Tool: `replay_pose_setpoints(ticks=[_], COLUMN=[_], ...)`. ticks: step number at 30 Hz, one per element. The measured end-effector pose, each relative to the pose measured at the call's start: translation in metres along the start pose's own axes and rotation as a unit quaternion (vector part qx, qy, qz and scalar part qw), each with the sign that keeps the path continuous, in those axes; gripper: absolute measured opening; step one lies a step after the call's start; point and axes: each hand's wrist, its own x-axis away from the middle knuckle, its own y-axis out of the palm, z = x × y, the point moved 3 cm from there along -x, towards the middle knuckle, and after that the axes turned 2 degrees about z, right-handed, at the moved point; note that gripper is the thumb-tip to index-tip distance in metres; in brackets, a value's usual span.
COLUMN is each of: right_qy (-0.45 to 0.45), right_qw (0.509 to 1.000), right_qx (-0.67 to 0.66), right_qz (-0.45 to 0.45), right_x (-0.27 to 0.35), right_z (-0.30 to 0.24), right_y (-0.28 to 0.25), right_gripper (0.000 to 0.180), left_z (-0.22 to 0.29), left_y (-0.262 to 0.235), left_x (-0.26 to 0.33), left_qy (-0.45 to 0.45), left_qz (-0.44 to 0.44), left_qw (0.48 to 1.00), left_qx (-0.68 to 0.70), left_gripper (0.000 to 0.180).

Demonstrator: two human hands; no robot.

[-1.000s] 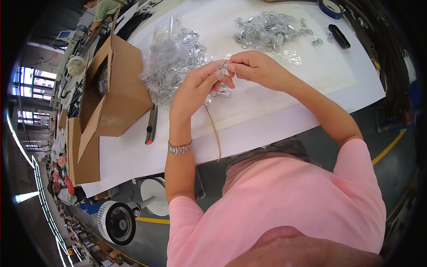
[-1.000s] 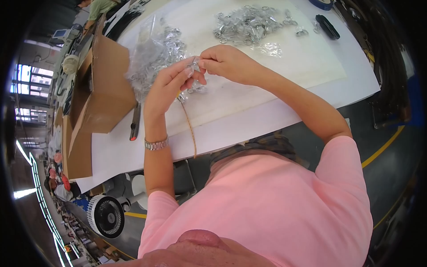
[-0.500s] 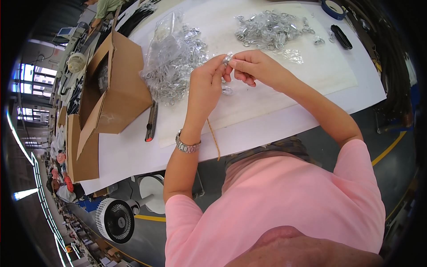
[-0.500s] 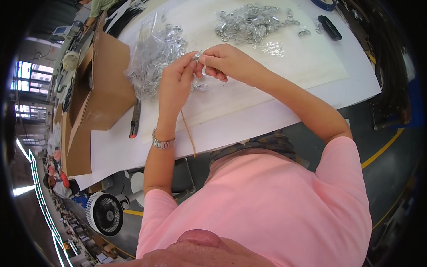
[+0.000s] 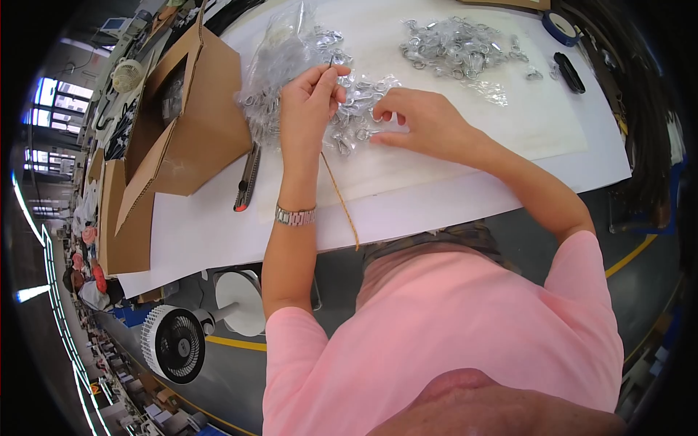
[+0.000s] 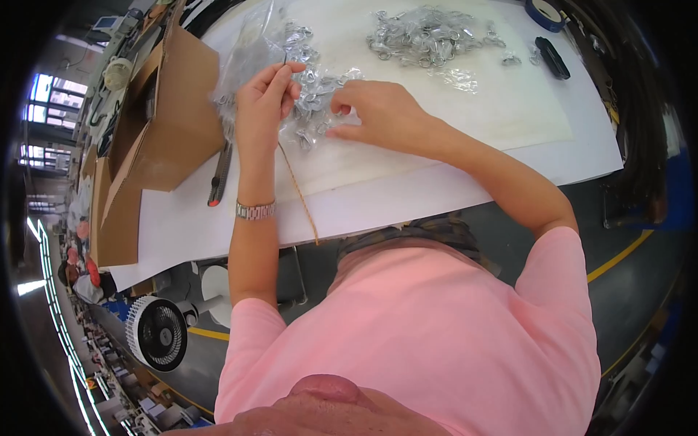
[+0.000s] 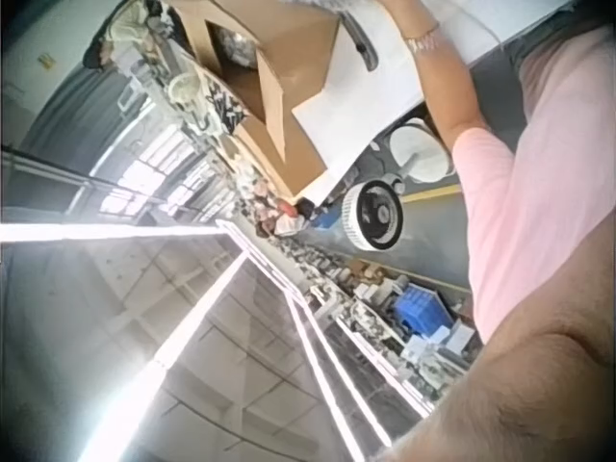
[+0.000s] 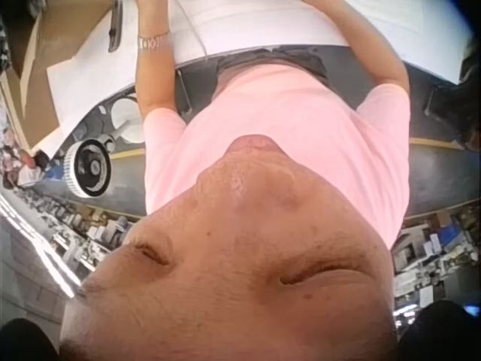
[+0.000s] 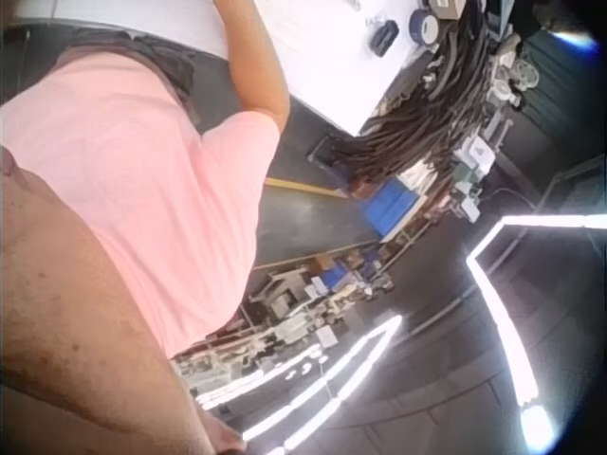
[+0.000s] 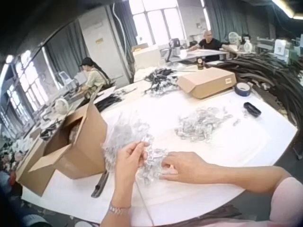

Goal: Assembling small metal buckle hardware components.

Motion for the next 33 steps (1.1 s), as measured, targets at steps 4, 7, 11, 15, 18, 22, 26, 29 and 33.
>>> replay_pose_setpoints(ticks=[4,7,11,15,18,22,26,29,33], right_qy=[-0.147,-0.067,0.136,0.148,0.174,0.171,0.153,0.053,-0.050], right_qw=[0.960,0.985,0.947,0.871,0.859,0.925,0.947,0.974,0.982], right_qx=[0.235,0.157,-0.288,-0.466,-0.480,-0.339,-0.281,-0.220,-0.164], right_qz=[0.027,-0.009,-0.042,-0.056,-0.041,-0.005,-0.020,0.016,0.083], right_x=[-0.001,-0.004,-0.006,-0.008,-0.007,-0.007,-0.007,-0.009,-0.001], right_z=[-0.003,0.004,0.029,0.035,0.040,0.032,0.032,0.037,0.010], right_y=[0.029,0.014,-0.009,-0.015,-0.011,-0.025,-0.039,-0.037,-0.030], right_gripper=[0.028,0.024,0.019,0.022,0.027,0.030,0.030,0.027,0.023], left_z=[-0.004,-0.003,0.003,-0.002,-0.004,-0.006,-0.005,-0.002,0.000], left_y=[0.002,0.000,0.013,0.029,0.026,0.026,0.023,0.025,0.028], left_x=[-0.001,0.001,0.008,0.013,0.011,0.013,0.016,0.014,0.018], left_qy=[0.009,0.005,0.014,-0.019,-0.010,-0.030,-0.018,-0.003,-0.012], left_qz=[-0.008,-0.011,-0.068,-0.159,-0.139,-0.116,-0.071,-0.065,-0.079], left_qw=[1.000,0.999,0.993,0.983,0.984,0.989,0.995,0.994,0.994], left_qx=[-0.026,-0.036,-0.100,-0.085,-0.109,-0.089,-0.066,-0.087,-0.073], left_gripper=[0.023,0.022,0.022,0.020,0.019,0.020,0.022,0.023,0.027])
